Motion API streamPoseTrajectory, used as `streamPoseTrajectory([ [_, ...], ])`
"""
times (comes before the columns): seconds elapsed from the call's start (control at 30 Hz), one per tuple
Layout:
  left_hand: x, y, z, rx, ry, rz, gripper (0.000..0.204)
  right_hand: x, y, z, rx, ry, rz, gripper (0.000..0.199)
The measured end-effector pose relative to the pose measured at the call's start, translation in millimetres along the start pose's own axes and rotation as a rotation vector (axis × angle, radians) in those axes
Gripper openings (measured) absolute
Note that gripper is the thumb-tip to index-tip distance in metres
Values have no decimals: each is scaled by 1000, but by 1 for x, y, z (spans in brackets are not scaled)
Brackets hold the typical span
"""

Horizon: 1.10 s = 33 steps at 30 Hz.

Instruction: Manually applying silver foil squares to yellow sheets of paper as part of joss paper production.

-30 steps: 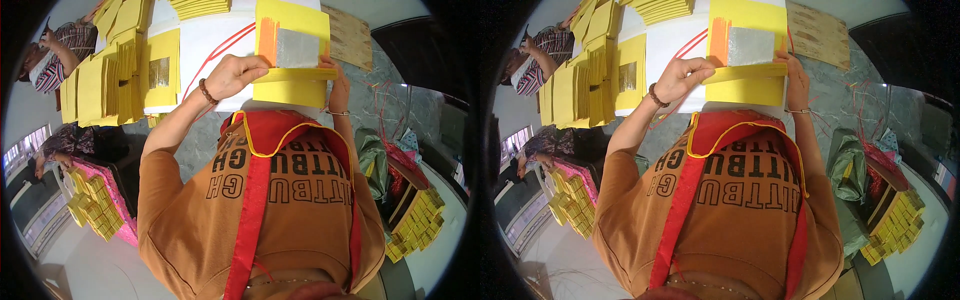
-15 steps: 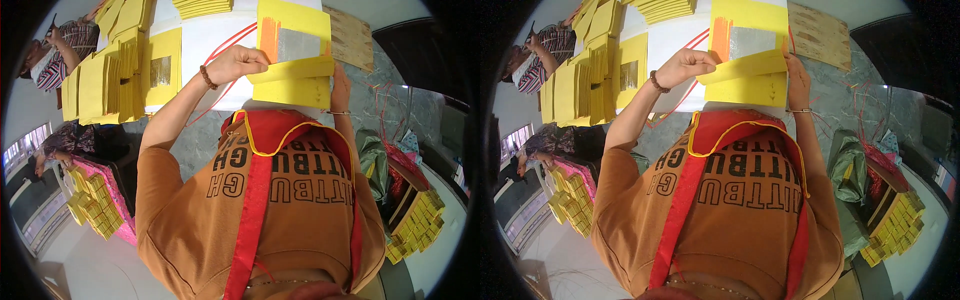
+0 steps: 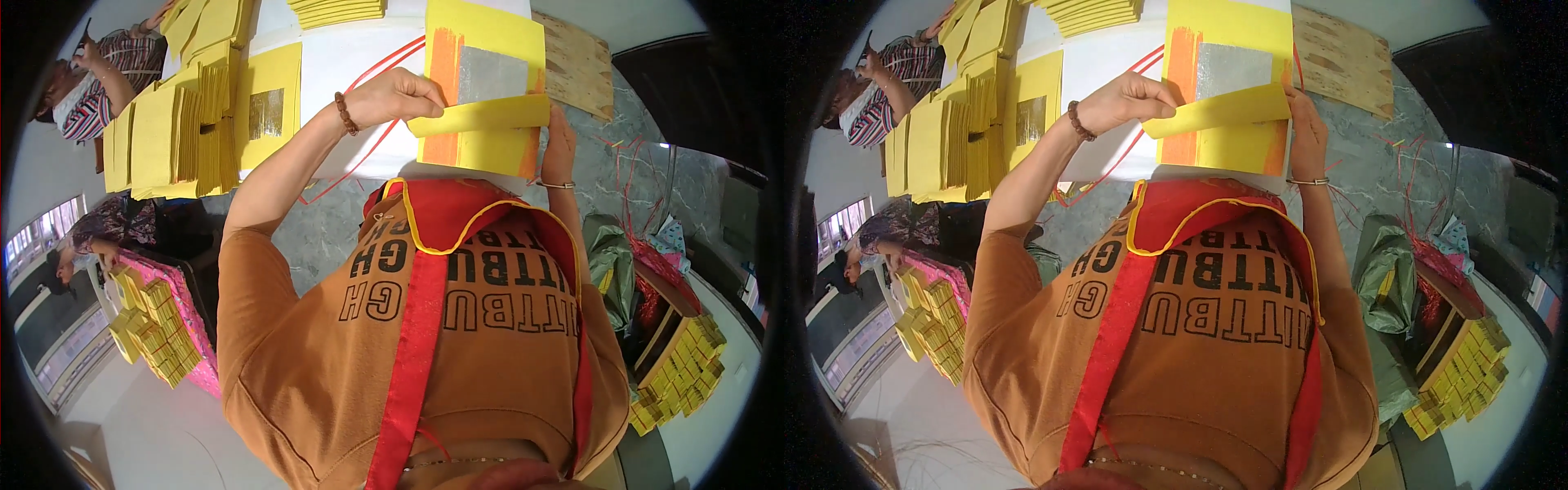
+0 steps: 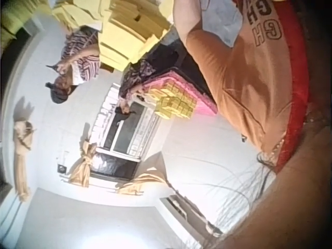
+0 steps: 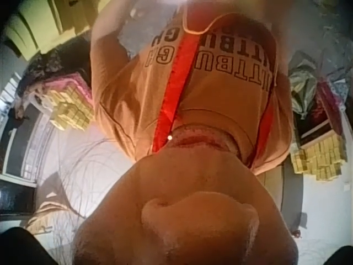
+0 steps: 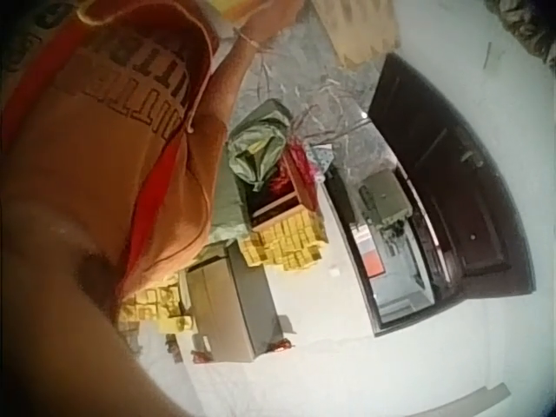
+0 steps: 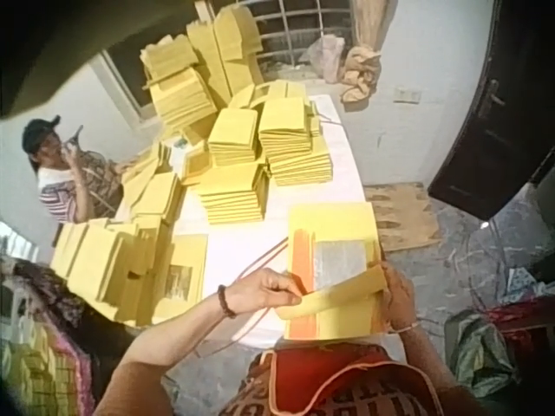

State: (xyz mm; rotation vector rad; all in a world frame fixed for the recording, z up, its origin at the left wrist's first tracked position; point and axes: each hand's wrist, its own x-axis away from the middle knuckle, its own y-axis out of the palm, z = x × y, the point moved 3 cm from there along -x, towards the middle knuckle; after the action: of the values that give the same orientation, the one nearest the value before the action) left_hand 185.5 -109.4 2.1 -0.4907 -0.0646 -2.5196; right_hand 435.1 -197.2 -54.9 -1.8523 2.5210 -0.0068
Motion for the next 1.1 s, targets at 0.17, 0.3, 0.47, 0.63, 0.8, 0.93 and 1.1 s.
streamPoseTrajectory([
  [0.17, 0, 0, -9, 20, -10, 22, 17, -1, -11, 12, 35, -185, -147, 30],
  [0.3, 6, 9, -9, 85, 140, 62, 17, 2, -2, 3, 181, -213, -183, 28],
  [0.47, 26, 5, 14, -40, 529, 6, 53, -1, -5, 17, 58, -176, -171, 27],
  [0.63, 19, 17, 3, -980, 628, 384, 51, -2, -3, 20, -64, -9, -134, 25],
  [0.8, 25, 23, 12, -1174, 679, 441, 38, 3, -10, -20, 282, -325, -147, 20],
  [0.93, 43, 38, 15, -1094, 767, 386, 30, 24, -17, -38, 430, -538, -326, 16],
  [1.1, 46, 44, -4, -749, 713, 457, 18, 39, -11, -45, 398, -397, -425, 9],
])
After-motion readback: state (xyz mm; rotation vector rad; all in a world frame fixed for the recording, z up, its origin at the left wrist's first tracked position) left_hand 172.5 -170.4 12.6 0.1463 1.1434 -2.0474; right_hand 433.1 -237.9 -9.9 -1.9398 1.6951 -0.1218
